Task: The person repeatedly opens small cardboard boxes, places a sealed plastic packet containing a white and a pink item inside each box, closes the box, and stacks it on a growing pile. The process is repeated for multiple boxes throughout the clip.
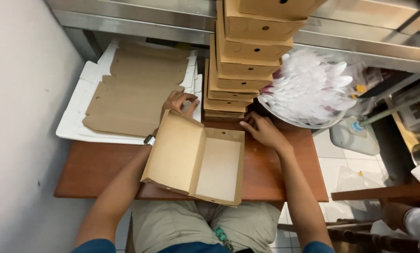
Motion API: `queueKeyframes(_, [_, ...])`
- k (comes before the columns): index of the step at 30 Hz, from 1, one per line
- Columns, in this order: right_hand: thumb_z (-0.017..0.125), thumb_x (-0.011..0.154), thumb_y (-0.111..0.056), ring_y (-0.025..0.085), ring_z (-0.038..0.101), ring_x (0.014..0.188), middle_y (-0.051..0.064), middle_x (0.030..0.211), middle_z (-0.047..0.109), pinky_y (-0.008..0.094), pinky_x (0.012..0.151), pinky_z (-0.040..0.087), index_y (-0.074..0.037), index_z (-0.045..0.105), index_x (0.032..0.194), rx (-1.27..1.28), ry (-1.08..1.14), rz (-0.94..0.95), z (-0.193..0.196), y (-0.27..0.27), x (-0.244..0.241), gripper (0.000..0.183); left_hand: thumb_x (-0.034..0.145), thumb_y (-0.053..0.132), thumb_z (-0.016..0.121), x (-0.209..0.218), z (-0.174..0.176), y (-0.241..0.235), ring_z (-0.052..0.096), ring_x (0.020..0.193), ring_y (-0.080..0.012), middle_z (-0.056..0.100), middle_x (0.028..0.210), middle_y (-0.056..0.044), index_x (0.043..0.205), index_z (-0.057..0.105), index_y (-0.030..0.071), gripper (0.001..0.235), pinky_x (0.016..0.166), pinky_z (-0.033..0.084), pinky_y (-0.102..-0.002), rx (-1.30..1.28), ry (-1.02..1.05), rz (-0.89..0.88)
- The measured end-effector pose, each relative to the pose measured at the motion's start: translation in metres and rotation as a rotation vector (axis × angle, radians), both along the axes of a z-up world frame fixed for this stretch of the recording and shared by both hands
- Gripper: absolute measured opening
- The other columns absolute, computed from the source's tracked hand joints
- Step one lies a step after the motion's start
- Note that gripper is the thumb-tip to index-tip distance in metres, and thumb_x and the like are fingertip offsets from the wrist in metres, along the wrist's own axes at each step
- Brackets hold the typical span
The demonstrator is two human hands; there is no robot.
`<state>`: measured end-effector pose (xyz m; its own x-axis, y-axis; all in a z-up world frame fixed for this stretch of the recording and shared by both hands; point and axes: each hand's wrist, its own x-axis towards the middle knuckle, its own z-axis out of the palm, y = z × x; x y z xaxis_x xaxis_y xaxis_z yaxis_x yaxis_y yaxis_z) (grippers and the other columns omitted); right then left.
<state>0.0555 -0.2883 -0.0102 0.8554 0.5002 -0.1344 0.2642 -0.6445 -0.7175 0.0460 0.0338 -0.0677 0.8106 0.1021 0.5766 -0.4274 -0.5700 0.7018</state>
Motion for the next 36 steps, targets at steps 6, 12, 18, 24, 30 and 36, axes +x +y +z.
queueKeyframes(6, [0.057,0.104,-0.041,0.041,0.073,0.096,0.024,0.103,0.074,0.051,0.079,0.058,0.002,0.058,0.133,-0.233,-0.19,-0.028,0.008,0.017,-0.009,0.052,0.101,0.043,0.067,0.011,-0.025,0.001,0.056,0.119,-0.0286,0.072,0.105,-0.009,0.115,0.071,0.009,0.037,0.1,0.043,-0.048,0.367,-0.046,-0.096])
queueKeyframes(12, [0.059,0.103,-0.032,0.048,0.071,0.094,0.03,0.099,0.073,0.056,0.077,0.057,0.007,0.062,0.125,-0.192,-0.292,-0.006,-0.005,0.014,-0.006,0.045,0.085,0.068,0.072,0.023,-0.05,-0.001,0.046,0.135,-0.0278,0.064,0.125,-0.001,0.118,0.07,0.02,0.059,0.107,0.033,-0.054,0.458,-0.052,-0.106])
queueKeyframes(18, [0.058,0.104,-0.034,0.044,0.073,0.09,0.026,0.093,0.075,0.052,0.072,0.058,0.003,0.066,0.117,-0.218,-0.336,-0.009,-0.016,0.011,0.003,0.04,0.075,0.065,0.08,0.018,-0.033,-0.001,0.043,0.137,-0.0315,0.06,0.127,-0.003,0.12,0.071,0.017,0.066,0.109,0.032,-0.054,0.518,-0.063,-0.138])
queueKeyframes(24, [0.059,0.103,-0.031,0.046,0.072,0.089,0.027,0.092,0.074,0.054,0.072,0.057,0.004,0.066,0.11,-0.177,-0.365,-0.001,-0.013,0.015,-0.003,0.036,0.08,0.066,0.078,0.027,-0.055,-0.001,0.046,0.133,-0.0296,0.06,0.124,-0.002,0.11,0.073,0.017,0.057,0.103,0.037,-0.054,0.48,-0.064,-0.098])
queueKeyframes(30, [0.059,0.103,-0.03,0.047,0.072,0.089,0.027,0.092,0.075,0.056,0.071,0.056,0.005,0.066,0.111,-0.166,-0.399,-0.007,-0.008,0.017,-0.004,0.037,0.082,0.063,0.077,0.026,-0.052,-0.001,0.047,0.132,-0.0271,0.058,0.127,0.0,0.11,0.073,0.019,0.053,0.102,0.039,-0.053,0.489,-0.122,-0.101])
queueKeyframes(36, [0.061,0.102,-0.03,0.048,0.071,0.09,0.028,0.092,0.073,0.055,0.072,0.056,0.005,0.065,0.108,-0.145,-0.39,0.023,-0.001,0.016,-0.007,0.035,0.081,0.066,0.077,0.022,-0.044,-0.003,0.048,0.129,-0.0255,0.057,0.124,0.001,0.106,0.071,0.016,0.056,0.101,0.04,-0.05,0.46,-0.127,-0.1])
